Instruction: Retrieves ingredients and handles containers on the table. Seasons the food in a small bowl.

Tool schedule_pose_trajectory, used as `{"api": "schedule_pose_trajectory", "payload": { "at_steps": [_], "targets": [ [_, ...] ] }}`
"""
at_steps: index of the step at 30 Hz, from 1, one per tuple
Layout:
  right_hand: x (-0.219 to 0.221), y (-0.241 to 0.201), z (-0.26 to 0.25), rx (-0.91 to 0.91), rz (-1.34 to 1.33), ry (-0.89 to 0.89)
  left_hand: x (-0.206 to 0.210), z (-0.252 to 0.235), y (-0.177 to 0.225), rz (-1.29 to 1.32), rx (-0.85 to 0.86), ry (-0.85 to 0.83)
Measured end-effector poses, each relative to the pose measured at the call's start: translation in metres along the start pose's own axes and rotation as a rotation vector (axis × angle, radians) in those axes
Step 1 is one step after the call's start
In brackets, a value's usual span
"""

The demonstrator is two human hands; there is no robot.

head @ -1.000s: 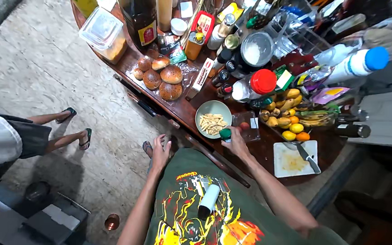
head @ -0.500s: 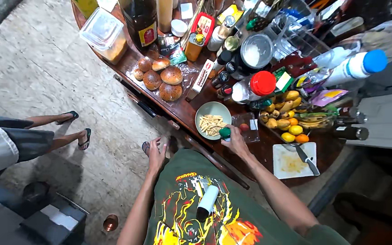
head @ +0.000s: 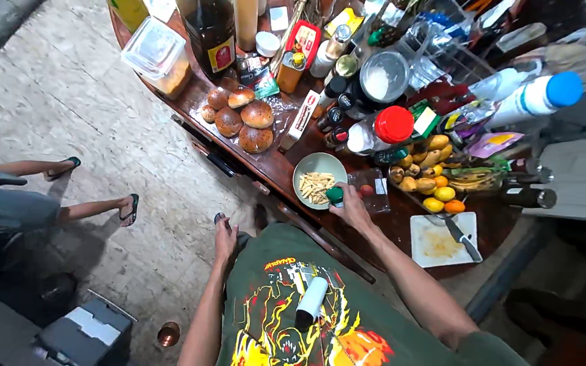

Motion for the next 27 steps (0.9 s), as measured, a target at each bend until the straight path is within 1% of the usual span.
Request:
{"api": "schedule_pose_trajectory", "payload": {
  "at_steps": [12, 20, 23, 27],
  "targets": [
    [0.001, -0.018, -0.017, -0.026, 0.035, -0.035, -0.010, 0.013, -0.034, -0.074, -0.196, -0.027],
    [0.007, -0.016, -0.022, -0.019, 0.040, -0.038, -0.012, 0.019, -0.058, -0.060, -0.251, -0.005],
    [0.003, -0.019, -0.024, -0.019, 0.042, -0.048, -0.015, 0.020, -0.059, -0.053, -0.292, -0.023],
    [0.003, -0.023, -0.026, -0.019, 0.032, -0.030, -0.015, 0.021, -0.061, -0.064, -0.306, -0.033]
  ]
}}
Point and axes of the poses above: each hand's wrist, its own z-axis away from the middle knuckle, its own x-axis out of the palm, y = z × x, the point moved 1 cm from there along -z, towards the middle knuckle, and after that the axes turned 12 degrees about y, right-handed, at the moved point
